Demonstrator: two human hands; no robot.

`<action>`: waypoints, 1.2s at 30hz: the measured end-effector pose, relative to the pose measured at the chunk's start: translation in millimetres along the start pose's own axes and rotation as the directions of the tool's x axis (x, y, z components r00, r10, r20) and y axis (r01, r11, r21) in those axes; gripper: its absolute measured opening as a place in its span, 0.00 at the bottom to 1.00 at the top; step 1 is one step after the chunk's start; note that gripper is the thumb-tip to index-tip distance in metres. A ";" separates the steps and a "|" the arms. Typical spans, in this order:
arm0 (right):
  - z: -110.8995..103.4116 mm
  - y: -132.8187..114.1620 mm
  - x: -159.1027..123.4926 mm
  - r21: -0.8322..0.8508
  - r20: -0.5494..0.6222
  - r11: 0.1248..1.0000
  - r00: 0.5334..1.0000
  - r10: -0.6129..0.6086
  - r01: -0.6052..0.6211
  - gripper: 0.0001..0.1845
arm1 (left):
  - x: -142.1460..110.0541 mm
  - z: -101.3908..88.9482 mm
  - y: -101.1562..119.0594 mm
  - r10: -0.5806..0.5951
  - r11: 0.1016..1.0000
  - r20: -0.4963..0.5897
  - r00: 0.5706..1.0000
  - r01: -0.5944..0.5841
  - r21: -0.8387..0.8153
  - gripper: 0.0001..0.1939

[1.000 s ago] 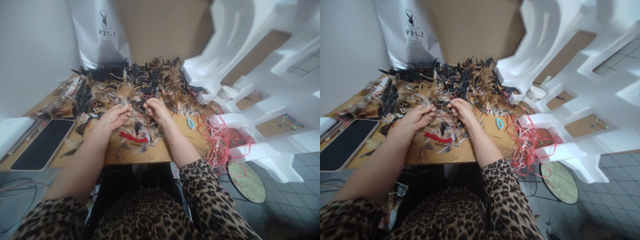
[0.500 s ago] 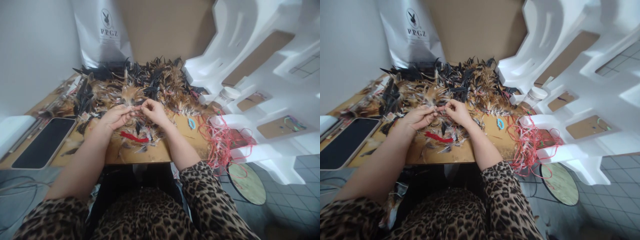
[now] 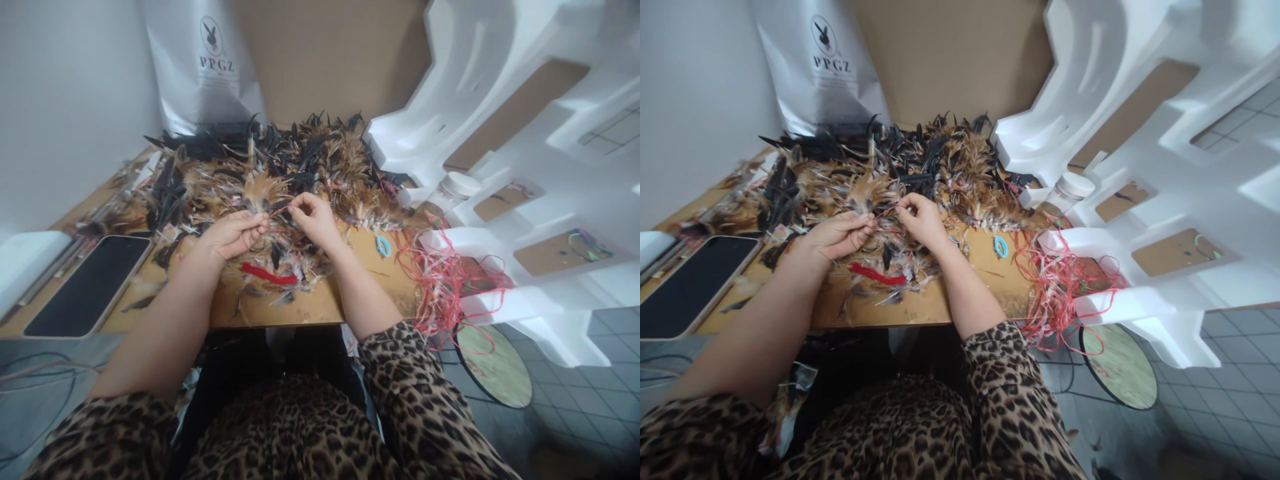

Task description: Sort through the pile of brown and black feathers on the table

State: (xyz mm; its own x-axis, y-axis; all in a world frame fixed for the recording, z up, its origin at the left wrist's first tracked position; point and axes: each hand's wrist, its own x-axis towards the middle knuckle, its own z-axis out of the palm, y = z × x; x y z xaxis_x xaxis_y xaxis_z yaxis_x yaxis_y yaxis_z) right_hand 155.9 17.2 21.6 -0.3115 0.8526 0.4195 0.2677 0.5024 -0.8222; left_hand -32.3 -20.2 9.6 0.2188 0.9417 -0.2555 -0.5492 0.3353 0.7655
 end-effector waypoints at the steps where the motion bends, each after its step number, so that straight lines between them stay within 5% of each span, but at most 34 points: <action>1: 0.0 0.2 0.1 0.002 -0.010 1.000 1.000 0.000 0.000 0.08 | 0.2 -0.2 -0.1 -0.002 1.000 0.004 1.000 0.002 -0.001 0.05; 9: 2.7 0.9 -0.6 -0.020 -0.066 1.000 0.998 -0.013 0.011 0.08 | 5.9 -2.1 -2.3 0.074 0.997 -0.094 0.993 -0.070 0.043 0.04; 15: 2.8 -4.7 -3.4 -0.207 -0.029 0.956 0.976 -0.217 0.206 0.09 | 10.8 -0.6 -10.3 0.230 0.930 -0.187 0.955 -0.158 0.332 0.06; 22: 1.8 -9.4 -7.5 -0.431 0.118 0.806 0.910 -0.397 0.407 0.14 | 6.3 7.5 -14.2 0.222 0.756 -0.016 0.975 -0.162 0.635 0.07; 29: 6.8 -19.4 -8.8 -0.536 0.304 0.681 0.866 -0.396 0.499 0.13 | 6.2 2.9 -19.4 0.115 0.665 0.131 0.985 -0.174 0.726 0.08; 32: 7.5 -18.1 -6.9 -0.520 0.315 0.717 0.885 -0.344 0.464 0.12 | 4.1 6.0 -20.3 0.099 0.583 0.138 0.985 -0.170 0.794 0.09; 36: 1.5 0.4 1.4 -0.369 0.271 0.881 0.941 -0.202 0.295 0.08 | -3.0 17.0 -19.1 0.071 0.556 0.195 0.978 -0.201 0.807 0.10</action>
State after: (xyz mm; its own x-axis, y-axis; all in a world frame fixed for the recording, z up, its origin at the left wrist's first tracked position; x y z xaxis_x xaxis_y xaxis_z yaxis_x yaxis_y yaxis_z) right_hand 154.2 18.4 21.3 -0.5940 0.6620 0.4570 0.4807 0.7476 -0.4582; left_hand -8.7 -29.9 5.8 0.3327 0.9396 -0.0805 0.3012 -0.0249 0.9532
